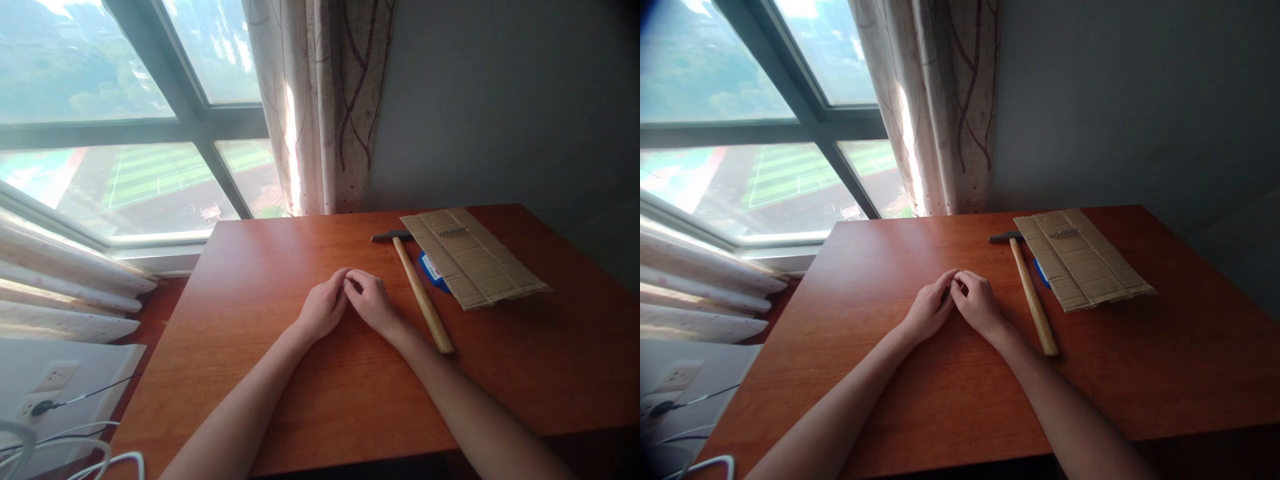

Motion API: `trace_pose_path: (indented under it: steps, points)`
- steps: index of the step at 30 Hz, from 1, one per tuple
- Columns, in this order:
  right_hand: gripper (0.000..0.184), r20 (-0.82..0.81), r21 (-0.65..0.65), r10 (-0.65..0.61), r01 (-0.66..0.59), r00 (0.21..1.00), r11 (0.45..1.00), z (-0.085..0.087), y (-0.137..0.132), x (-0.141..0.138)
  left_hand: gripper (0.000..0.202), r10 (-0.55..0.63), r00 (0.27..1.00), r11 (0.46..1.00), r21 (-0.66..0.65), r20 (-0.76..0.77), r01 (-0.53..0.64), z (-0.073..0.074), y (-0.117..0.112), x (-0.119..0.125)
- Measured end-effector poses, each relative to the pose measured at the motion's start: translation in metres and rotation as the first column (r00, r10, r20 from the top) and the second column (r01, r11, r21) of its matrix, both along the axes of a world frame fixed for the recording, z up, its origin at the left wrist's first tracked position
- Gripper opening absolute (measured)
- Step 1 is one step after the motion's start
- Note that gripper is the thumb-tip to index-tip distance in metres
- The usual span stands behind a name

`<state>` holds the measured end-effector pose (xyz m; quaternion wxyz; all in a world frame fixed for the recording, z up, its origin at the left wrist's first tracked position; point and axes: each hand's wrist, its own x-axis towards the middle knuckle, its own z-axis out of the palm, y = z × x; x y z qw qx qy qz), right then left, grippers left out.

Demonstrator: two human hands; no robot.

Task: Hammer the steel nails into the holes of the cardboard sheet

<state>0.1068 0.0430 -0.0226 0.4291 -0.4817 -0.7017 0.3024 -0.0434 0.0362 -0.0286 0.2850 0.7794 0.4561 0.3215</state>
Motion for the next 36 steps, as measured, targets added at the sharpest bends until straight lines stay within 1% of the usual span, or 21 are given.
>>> trace_pose_path:
  steps: [22, 36]
  points:
    - [0.018, 0.007, 0.000, 0.010, -0.010, 1.000, 1.000, -0.0014, 0.0005, -0.0004, 0.038, 0.003, 1.000, 1.000, -0.013, 0.002, -0.003, 0.0028, 0.0003, 0.0009]
    - [0.017, 0.010, -0.004, 0.009, -0.009, 1.000, 1.000, -0.0020, 0.0003, 0.0002, 0.038, 0.002, 1.000, 1.000, -0.006, 0.002, -0.002, 0.0021, 0.0001, 0.0005]
